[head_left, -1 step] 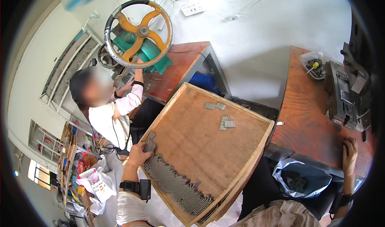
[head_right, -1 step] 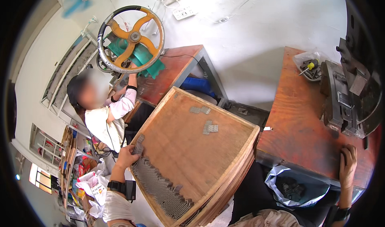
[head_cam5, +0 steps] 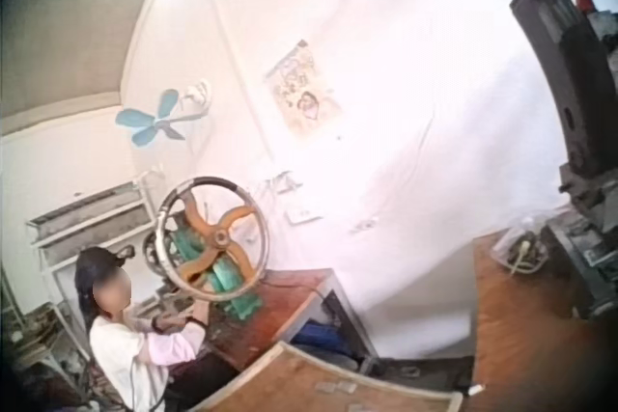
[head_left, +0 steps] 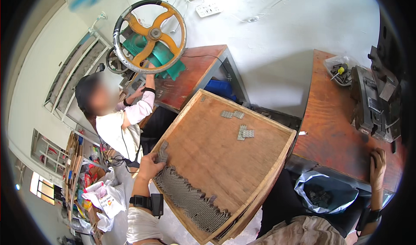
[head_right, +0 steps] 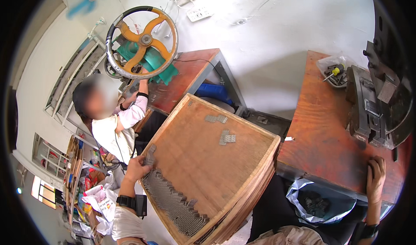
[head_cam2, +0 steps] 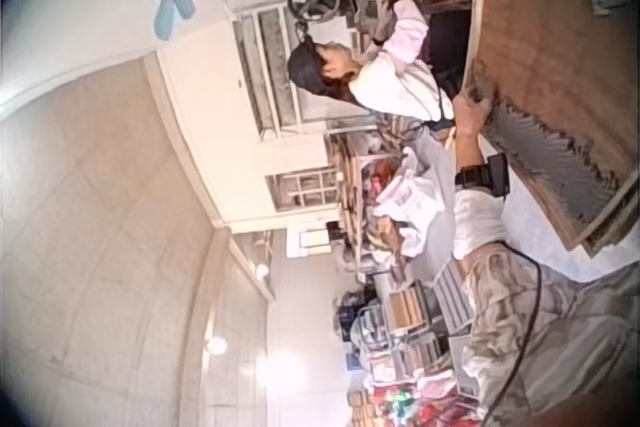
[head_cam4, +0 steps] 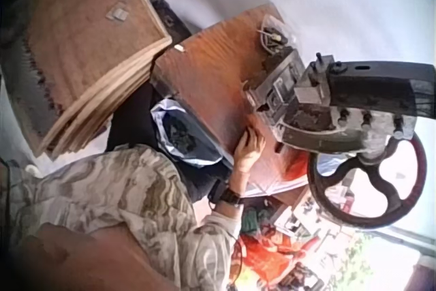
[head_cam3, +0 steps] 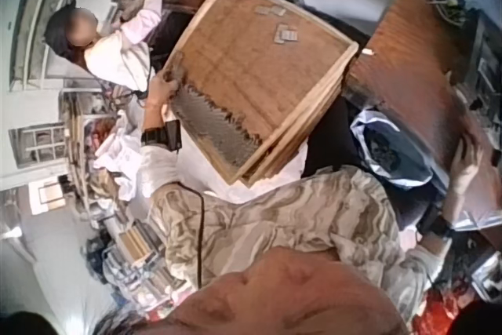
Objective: Using a manual fly press to punch shapes or holes into small metal plates.
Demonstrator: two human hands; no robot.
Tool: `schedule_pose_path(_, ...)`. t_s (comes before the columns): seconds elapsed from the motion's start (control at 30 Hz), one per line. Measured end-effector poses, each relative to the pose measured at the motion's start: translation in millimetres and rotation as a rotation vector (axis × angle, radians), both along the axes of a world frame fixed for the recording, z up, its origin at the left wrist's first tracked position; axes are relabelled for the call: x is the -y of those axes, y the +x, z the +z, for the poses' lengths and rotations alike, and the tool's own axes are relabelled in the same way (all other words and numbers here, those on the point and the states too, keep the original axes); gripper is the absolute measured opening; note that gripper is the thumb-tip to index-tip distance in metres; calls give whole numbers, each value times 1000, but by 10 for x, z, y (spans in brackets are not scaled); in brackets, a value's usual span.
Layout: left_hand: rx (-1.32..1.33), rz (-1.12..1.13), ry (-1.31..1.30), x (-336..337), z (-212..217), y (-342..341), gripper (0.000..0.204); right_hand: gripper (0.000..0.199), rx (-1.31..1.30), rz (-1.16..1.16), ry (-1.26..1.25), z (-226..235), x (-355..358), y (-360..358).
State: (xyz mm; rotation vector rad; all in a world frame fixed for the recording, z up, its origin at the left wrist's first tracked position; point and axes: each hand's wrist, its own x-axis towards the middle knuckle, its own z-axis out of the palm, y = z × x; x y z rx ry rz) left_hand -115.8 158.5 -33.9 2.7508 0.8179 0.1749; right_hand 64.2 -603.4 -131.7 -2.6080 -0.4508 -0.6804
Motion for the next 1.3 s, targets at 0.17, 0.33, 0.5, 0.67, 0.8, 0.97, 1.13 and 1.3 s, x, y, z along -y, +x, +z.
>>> schedule_pose_path(0.17,251,-14,-330,218,126,416,49,18,73,-62,-17,101,22,-141)
schedule_pose_path(0.33,252,-243,-664,1684,739,1133,43,19,111,24,-4,310,-298,-80)
schedule_pose_path(0.5,158,-836,-543,3260,505,1896,48,18,128,5,-11,316,-202,-148)
schedule_pose_path(0.67,77,-1305,-273,4786,-16,2087,49,31,-27,103,215,409,-144,-176)
schedule_pose_path(0.8,90,-1422,-82,5308,-369,2265,55,72,-146,322,266,533,-285,-65)
schedule_pose_path(0.97,268,-1349,-299,5186,-507,2201,66,77,-260,386,174,420,-284,119)
schedule_pose_path(1.13,381,-1195,-526,5258,-726,1993,79,77,-314,451,280,390,-473,140)
schedule_pose_path(1.3,377,-1227,-573,5171,-735,2069,89,76,-373,546,320,458,-436,197)
